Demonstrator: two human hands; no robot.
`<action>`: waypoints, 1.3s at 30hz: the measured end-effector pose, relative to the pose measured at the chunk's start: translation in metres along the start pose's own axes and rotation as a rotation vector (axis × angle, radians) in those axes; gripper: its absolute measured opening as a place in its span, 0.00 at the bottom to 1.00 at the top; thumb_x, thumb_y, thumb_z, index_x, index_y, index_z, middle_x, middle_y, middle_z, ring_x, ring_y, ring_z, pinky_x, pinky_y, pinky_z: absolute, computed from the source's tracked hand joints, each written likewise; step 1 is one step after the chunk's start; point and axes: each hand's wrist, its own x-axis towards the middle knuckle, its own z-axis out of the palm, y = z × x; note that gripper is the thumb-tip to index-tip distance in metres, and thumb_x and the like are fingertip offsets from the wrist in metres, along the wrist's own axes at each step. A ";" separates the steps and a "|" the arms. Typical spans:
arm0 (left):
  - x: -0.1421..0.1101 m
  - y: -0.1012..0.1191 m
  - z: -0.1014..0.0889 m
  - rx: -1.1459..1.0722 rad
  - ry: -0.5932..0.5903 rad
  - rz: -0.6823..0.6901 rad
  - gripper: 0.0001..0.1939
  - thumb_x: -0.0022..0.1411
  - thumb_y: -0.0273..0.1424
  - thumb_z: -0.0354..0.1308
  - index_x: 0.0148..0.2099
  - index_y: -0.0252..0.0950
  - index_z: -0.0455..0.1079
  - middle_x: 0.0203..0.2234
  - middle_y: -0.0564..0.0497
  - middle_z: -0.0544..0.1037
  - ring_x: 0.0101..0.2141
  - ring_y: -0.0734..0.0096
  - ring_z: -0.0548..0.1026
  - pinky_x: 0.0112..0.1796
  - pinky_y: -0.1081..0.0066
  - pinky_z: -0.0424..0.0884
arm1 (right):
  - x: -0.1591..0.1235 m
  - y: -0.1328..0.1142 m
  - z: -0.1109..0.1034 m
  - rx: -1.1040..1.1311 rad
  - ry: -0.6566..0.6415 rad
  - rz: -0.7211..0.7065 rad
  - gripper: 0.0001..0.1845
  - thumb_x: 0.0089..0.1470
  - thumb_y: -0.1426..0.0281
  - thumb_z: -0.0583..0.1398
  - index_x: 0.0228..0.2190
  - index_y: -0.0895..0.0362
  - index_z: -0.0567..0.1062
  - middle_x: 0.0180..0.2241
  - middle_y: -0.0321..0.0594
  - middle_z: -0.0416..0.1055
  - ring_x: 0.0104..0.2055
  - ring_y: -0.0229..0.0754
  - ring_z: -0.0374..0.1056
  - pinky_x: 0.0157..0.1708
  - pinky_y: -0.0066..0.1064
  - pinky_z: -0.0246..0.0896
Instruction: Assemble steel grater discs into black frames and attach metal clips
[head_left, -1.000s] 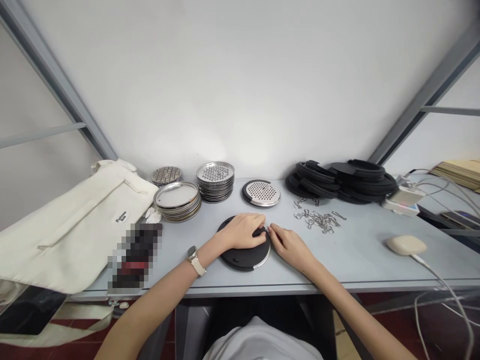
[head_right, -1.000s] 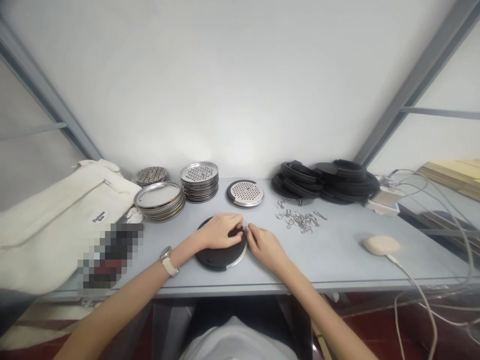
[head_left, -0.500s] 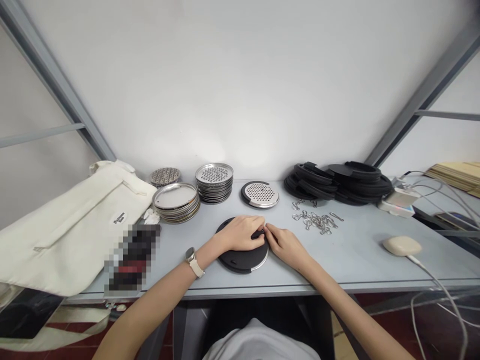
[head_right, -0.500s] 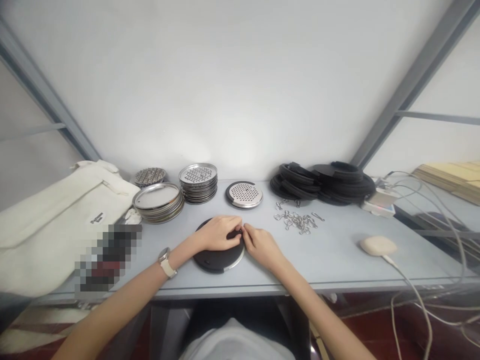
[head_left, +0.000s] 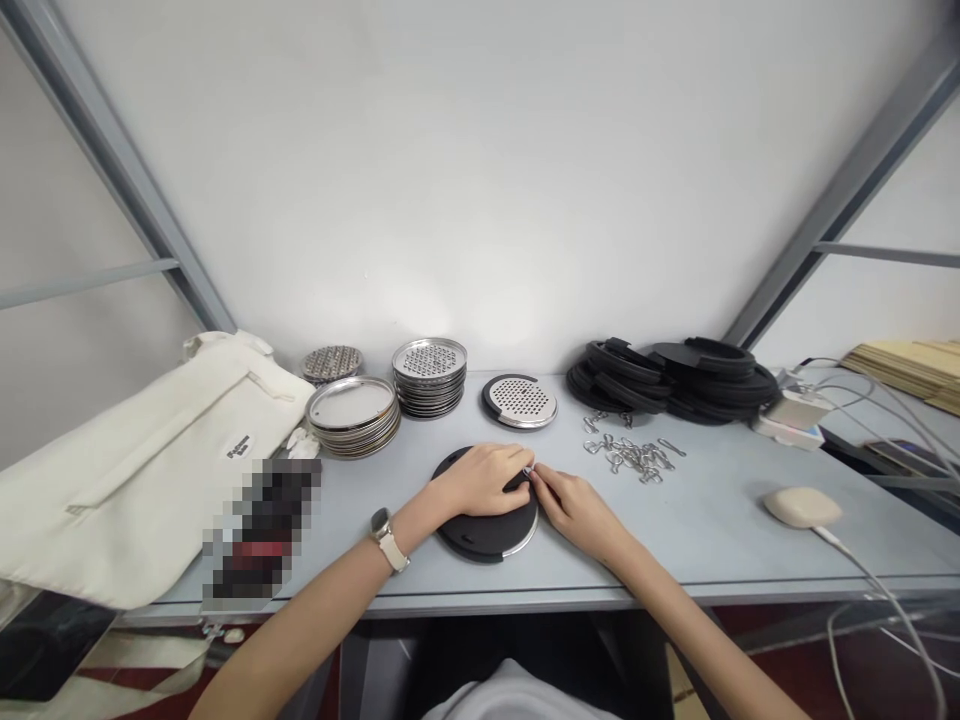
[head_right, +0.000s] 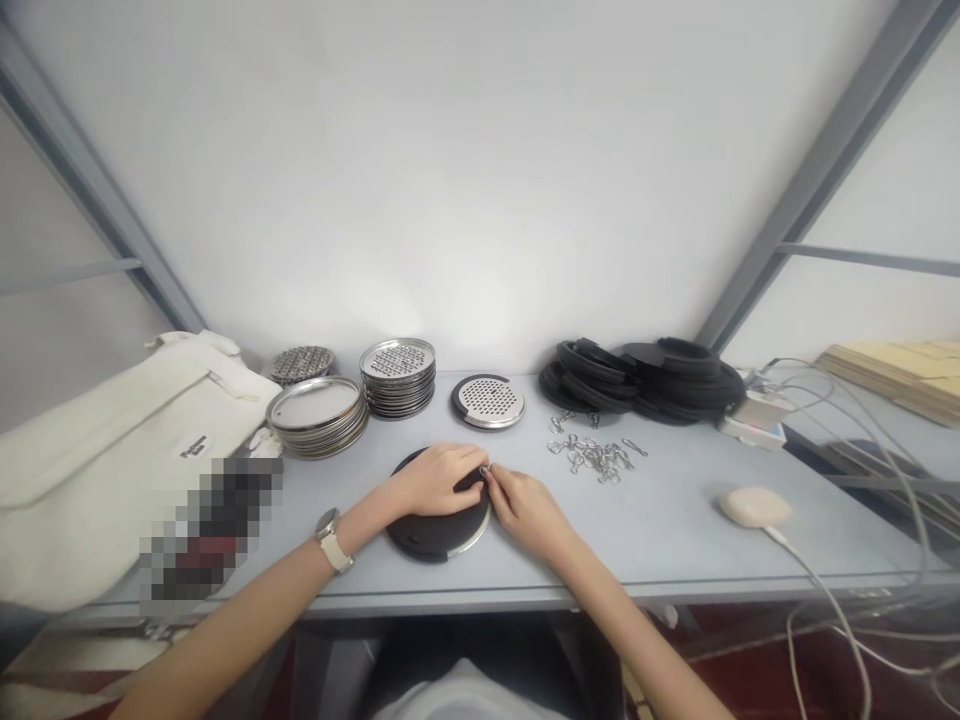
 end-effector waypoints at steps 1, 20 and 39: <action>0.000 0.000 0.000 -0.001 0.000 0.001 0.03 0.62 0.30 0.50 0.36 0.36 0.59 0.31 0.50 0.71 0.31 0.67 0.70 0.32 0.70 0.62 | 0.000 0.000 0.000 0.002 0.001 0.002 0.14 0.64 0.67 0.43 0.32 0.55 0.65 0.28 0.39 0.72 0.28 0.41 0.68 0.29 0.29 0.54; 0.000 0.000 0.000 0.021 0.006 -0.008 0.04 0.61 0.29 0.52 0.35 0.37 0.59 0.32 0.51 0.70 0.31 0.68 0.69 0.31 0.70 0.61 | 0.000 -0.004 -0.001 0.001 0.011 -0.003 0.13 0.64 0.68 0.44 0.31 0.55 0.64 0.27 0.38 0.70 0.27 0.39 0.65 0.29 0.29 0.54; 0.000 0.000 0.000 -0.007 0.005 -0.016 0.03 0.60 0.29 0.52 0.35 0.37 0.59 0.32 0.50 0.69 0.33 0.67 0.68 0.34 0.69 0.63 | -0.001 -0.003 0.000 -0.025 0.030 -0.017 0.14 0.64 0.68 0.44 0.30 0.54 0.64 0.27 0.37 0.70 0.27 0.40 0.66 0.29 0.29 0.54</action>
